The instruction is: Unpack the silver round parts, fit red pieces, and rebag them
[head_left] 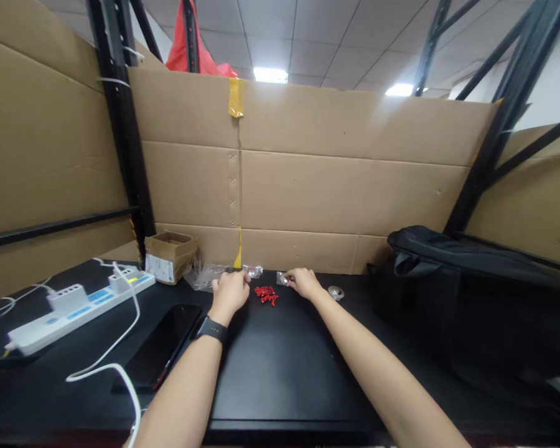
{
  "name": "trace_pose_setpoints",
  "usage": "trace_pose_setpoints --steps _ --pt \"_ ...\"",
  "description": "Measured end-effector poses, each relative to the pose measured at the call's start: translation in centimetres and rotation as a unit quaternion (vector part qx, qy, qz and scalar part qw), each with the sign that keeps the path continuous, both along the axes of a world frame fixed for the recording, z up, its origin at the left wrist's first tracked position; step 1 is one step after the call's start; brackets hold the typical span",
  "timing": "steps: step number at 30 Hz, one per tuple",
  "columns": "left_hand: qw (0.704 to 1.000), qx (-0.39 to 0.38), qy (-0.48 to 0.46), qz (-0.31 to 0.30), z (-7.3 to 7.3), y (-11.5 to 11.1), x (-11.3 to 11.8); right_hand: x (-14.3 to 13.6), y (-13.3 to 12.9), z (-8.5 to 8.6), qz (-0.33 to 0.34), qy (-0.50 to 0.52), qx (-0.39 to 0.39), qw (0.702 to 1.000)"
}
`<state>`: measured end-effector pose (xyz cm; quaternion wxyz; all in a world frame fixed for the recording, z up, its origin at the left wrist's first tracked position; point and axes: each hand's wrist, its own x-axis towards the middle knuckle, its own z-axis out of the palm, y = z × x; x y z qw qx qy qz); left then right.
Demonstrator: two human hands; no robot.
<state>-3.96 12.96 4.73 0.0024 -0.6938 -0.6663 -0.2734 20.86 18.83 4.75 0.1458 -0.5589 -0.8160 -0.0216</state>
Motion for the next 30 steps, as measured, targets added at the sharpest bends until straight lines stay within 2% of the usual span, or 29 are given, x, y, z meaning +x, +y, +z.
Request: trace_pose_setpoints --steps 3,7,10,12,15,19,22,25,27,30 --pt "1.000 -0.013 0.000 -0.014 -0.7 0.3 0.2 -2.3 1.3 -0.2 0.011 0.004 0.000 1.000" --pt "0.997 -0.027 -0.009 -0.071 -1.2 1.0 0.1 -4.7 2.2 -0.5 0.000 0.004 0.021 1.000" --pt "0.992 -0.011 -0.010 -0.124 -1.3 1.0 0.3 -5.3 2.2 -0.2 -0.012 0.011 0.035 0.999" --pt "0.988 0.005 -0.012 -0.155 -1.2 0.7 0.8 -4.8 1.9 0.3 -0.013 0.010 0.045 0.999" --pt "0.982 0.017 0.012 -0.190 -0.8 -0.1 2.1 -2.3 0.9 1.2 -0.008 0.001 0.052 0.999" --pt "0.977 0.036 0.047 -0.202 -0.2 -1.3 3.9 3.7 -0.9 1.6 -0.033 -0.002 0.012 0.999" --pt "0.980 0.041 0.061 -0.186 -0.3 -1.8 4.8 9.0 -2.4 0.7 -0.084 0.029 -0.032 0.996" --pt "0.983 0.055 0.075 -0.159 -0.6 -1.9 5.4 13.1 -3.4 -0.6 -0.101 0.083 -0.064 0.989" --pt "0.985 0.066 0.082 -0.137 -0.8 -1.8 5.6 14.6 -3.7 -1.4 -0.099 0.121 -0.060 0.986" --pt "0.986 0.066 0.093 -0.121 -1.0 -1.8 5.8 15.2 -3.3 -2.2 -0.079 0.188 -0.058 0.977"
